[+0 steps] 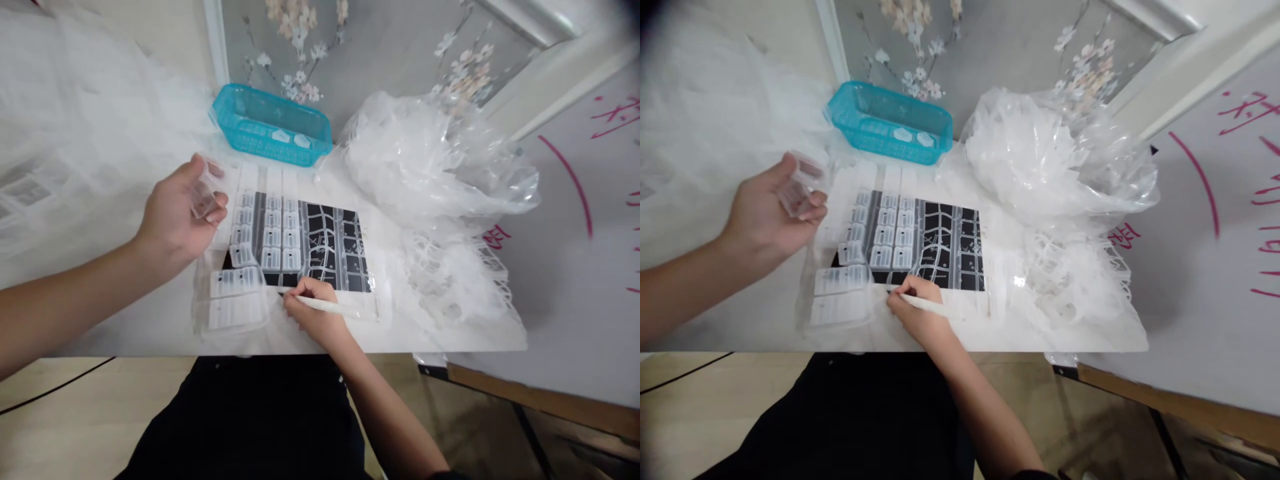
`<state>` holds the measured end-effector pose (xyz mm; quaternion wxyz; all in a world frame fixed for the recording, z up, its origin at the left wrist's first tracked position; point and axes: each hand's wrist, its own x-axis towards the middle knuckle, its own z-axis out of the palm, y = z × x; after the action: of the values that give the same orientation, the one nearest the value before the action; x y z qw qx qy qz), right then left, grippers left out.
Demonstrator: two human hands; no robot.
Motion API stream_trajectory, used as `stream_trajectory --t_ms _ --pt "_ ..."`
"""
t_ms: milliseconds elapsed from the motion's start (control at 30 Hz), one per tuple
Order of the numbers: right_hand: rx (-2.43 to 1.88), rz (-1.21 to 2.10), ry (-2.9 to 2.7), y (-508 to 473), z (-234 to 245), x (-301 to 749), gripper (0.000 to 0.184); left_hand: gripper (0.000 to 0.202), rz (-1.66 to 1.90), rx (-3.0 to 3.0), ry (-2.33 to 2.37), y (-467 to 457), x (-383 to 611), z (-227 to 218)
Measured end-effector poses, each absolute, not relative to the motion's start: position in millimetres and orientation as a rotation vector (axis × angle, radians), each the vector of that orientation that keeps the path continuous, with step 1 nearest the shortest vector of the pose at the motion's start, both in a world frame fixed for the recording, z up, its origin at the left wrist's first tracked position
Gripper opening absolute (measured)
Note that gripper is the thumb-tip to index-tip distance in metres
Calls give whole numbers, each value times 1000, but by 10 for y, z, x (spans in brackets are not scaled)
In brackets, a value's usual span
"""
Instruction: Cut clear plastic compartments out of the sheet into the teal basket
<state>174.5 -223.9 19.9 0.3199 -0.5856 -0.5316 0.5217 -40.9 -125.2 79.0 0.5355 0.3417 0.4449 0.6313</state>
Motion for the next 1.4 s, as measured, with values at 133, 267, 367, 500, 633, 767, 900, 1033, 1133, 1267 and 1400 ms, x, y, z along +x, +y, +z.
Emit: stream_trajectory --t_ms 133,267,367,500,633,767,900,1033,1133,1267,1400 --pt "-1398 1252 -1294 -2225 309 1853 19 21 1461 1015 939 -1412 -318 826" --pt "-1435 1178 -1280 -2048 356 2004 19 21 1364 1738 1004 -1465 -193 722" --pt "-1466 1233 -1297 -1903 302 2073 20 22 1148 2199 981 -1359 -123 635" --pt "-1473 1269 -1308 -1840 196 2092 18 23 781 2655 876 -1228 -20 528" --pt "-1488 1258 -1324 -1849 144 2077 15 22 452 2916 754 -1211 55 494" --pt "-1516 1255 -1323 -1839 135 2075 14 20 222 3043 694 -1225 104 511" --pt "-1513 1236 -1334 -1839 130 2083 15 14 139 3090 686 -1217 132 516" --pt "-1512 1240 -1337 -1850 129 2079 16 15 91 3090 698 -1189 129 509" --pt "-1525 1247 -1351 -1843 137 2070 15 14 72 3070 694 -1191 146 494" --pt "-1572 1210 -1417 -1801 145 2058 15 4 227 2807 675 -1210 204 467" --pt "-1579 1173 -1485 -1788 112 2049 13 11 916 1841 950 -1041 117 524"
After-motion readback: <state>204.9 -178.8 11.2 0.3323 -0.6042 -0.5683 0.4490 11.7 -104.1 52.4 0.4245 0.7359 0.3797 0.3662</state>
